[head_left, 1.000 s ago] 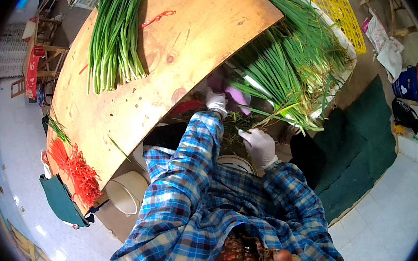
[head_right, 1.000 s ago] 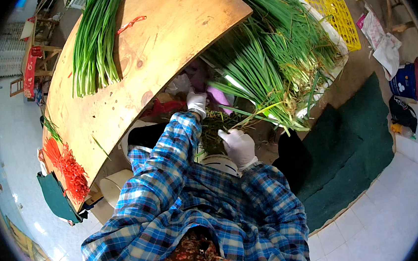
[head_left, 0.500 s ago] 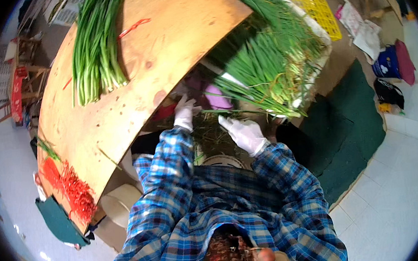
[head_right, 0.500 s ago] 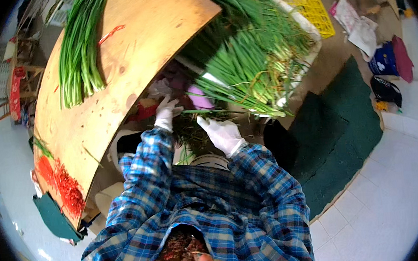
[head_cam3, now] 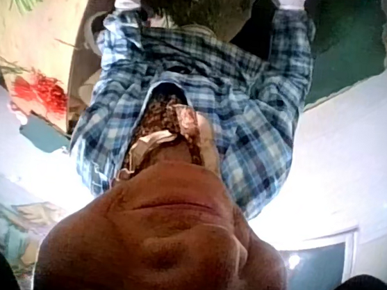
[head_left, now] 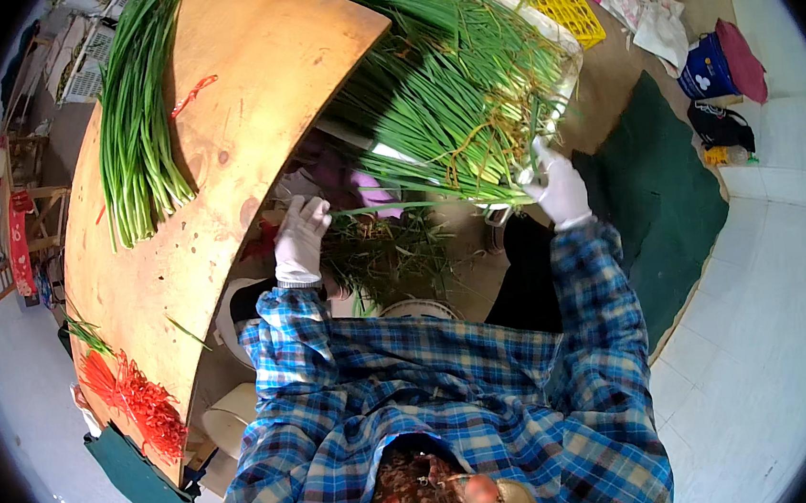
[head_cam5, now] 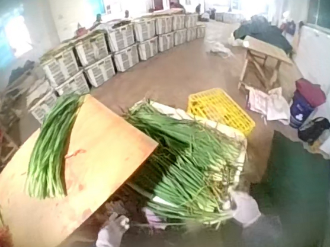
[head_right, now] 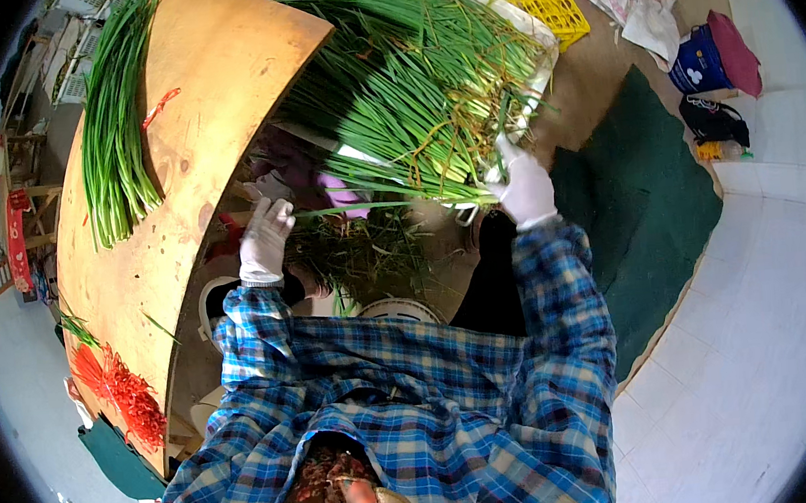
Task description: The person sorts a bunch of chives by hand on a wooden table, removing yellowed or damaged leaves, then bundles the bunch with a red plastic tie and places it into a crate with other bundles.
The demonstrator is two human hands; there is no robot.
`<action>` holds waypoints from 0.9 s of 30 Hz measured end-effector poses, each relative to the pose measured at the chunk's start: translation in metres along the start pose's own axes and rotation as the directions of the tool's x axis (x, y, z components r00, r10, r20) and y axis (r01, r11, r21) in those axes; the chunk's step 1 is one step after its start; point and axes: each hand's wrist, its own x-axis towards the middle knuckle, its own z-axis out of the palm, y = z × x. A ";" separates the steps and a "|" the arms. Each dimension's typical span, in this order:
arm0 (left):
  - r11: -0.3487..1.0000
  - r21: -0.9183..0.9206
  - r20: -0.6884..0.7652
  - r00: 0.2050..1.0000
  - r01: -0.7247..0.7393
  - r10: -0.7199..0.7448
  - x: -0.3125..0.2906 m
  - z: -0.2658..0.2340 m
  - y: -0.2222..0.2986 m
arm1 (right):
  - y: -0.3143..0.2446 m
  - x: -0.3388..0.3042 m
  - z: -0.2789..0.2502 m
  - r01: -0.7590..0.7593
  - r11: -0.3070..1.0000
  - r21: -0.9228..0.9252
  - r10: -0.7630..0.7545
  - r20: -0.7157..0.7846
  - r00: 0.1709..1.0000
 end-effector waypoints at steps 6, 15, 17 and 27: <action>1.000 0.010 -0.009 1.000 -0.019 0.019 0.005 0.039 0.025 | -0.001 -0.033 0.034 0.213 0.877 -0.431 -0.187 0.102 0.977; 0.973 0.057 0.017 0.974 -0.225 0.225 0.015 0.045 0.039 | 0.023 0.000 0.066 0.276 0.902 -0.333 -0.280 0.038 0.959; 0.946 0.194 -0.236 0.924 -0.259 0.301 -0.011 0.052 0.034 | 0.005 -0.008 0.051 0.246 0.953 -0.176 -0.254 -0.022 0.967; 0.774 0.570 0.287 0.817 0.275 -0.501 -0.115 0.096 -0.044 | -0.026 -0.027 0.025 -0.306 0.832 0.462 0.090 0.431 0.898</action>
